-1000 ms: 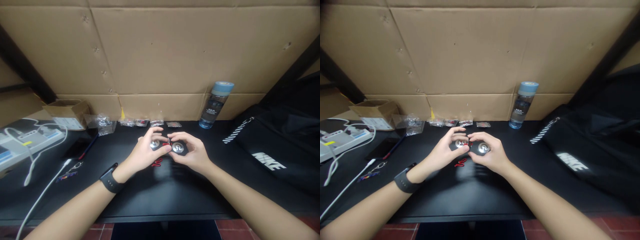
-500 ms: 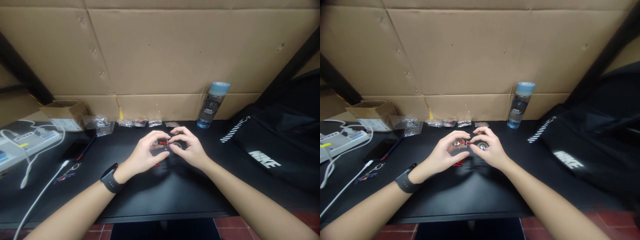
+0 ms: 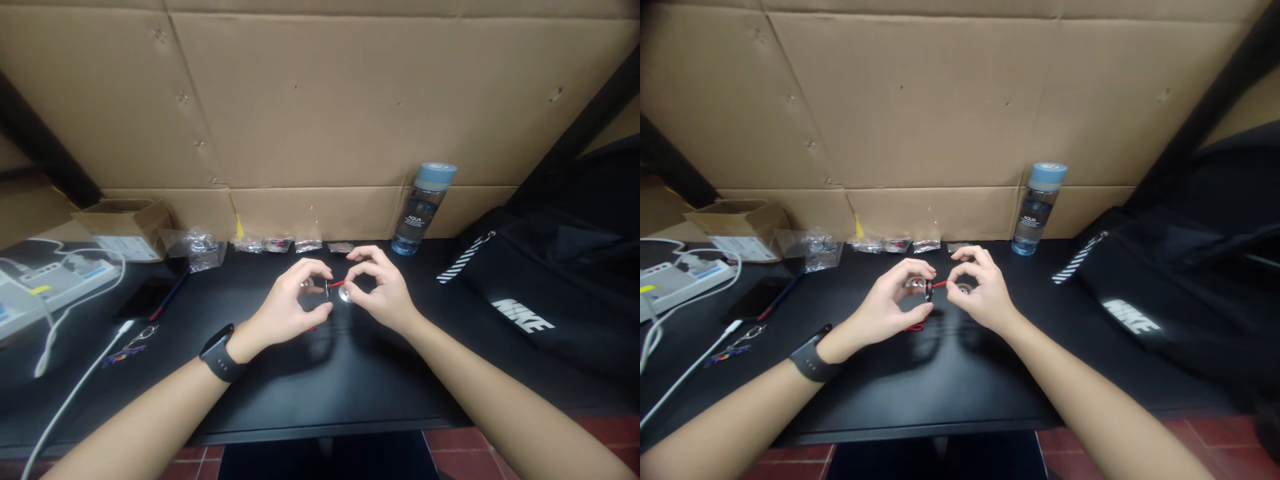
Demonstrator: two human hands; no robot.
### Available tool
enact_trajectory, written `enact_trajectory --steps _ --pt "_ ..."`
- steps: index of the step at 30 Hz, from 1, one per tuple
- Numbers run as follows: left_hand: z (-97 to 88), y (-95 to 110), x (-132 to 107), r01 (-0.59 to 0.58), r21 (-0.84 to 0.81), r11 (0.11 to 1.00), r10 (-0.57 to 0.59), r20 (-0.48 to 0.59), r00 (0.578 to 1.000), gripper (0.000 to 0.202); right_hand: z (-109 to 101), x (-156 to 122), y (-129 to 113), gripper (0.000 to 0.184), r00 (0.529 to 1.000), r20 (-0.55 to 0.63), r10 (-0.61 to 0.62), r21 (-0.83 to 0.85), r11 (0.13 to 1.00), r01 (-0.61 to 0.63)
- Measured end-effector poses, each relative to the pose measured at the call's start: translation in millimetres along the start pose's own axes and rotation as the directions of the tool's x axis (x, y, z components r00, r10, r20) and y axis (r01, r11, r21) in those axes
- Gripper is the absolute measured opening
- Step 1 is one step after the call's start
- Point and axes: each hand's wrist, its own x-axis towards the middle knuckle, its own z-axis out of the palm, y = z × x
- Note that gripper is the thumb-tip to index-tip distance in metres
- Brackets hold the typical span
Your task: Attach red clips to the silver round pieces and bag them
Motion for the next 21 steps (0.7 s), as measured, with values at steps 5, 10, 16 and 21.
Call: enact_trajectory --steps 5,10,16,21 --pt "-16.6 -3 5 -0.087 0.258 0.962 0.049 0.15 0.988 0.04 0 0 7 0.011 0.995 0.09 -0.031 -0.062 0.997 0.037" --pt "-35.2 -21 6 -0.038 0.599 0.8 -0.059 0.142 0.988 0.037 3 -3 20 0.014 0.957 0.29 0.02 -0.14 0.99 0.022" --pt "-39.5 -42 6 0.023 0.672 0.74 -0.193 0.179 0.965 0.021 4 -4 29 0.011 0.917 0.386 0.101 -0.169 0.985 -0.038" --pt "-33.4 -44 7 0.005 0.709 0.705 -0.165 0.157 0.974 0.018 2 -4 25 0.01 0.882 0.466 0.075 -0.189 0.982 0.016"
